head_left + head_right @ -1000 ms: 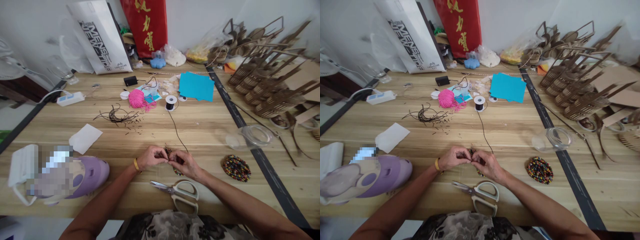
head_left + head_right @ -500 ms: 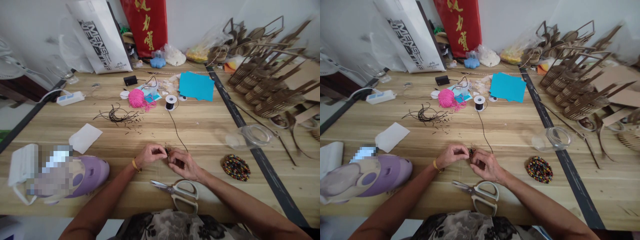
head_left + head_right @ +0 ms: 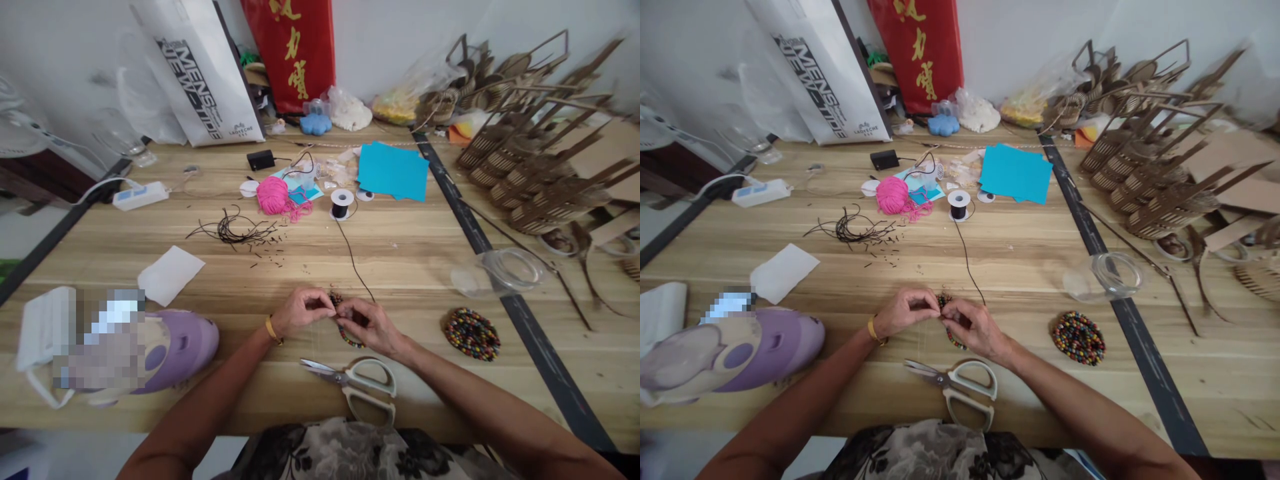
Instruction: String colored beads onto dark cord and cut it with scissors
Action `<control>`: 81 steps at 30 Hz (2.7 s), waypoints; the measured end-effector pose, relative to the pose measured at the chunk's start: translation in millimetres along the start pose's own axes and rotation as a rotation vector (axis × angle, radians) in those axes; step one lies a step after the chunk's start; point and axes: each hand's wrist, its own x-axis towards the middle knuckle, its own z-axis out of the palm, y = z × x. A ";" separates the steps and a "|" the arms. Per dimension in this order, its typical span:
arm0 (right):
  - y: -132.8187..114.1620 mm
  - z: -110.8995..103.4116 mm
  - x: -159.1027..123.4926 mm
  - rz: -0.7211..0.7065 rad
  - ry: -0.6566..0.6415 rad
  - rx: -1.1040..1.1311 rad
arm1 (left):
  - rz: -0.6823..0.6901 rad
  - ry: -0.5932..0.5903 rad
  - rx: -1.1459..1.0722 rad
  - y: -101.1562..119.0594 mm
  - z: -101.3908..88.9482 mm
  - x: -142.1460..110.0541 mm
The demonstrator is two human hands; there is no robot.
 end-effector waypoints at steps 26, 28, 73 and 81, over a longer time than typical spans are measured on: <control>-8.2 -6.2 4.7 -0.025 0.040 -0.085 | 0.016 0.085 0.246 6.6 -8.0 -1.9; -9.5 -5.9 4.8 -0.009 0.053 -0.073 | 0.026 0.115 0.289 5.3 -10.1 -2.0; -9.3 -5.8 4.7 0.060 0.039 0.018 | -0.123 0.017 -0.154 -5.5 -2.7 1.0; -10.7 -4.5 5.8 0.040 0.047 -0.004 | -0.140 -0.012 -0.179 -5.8 -2.1 0.8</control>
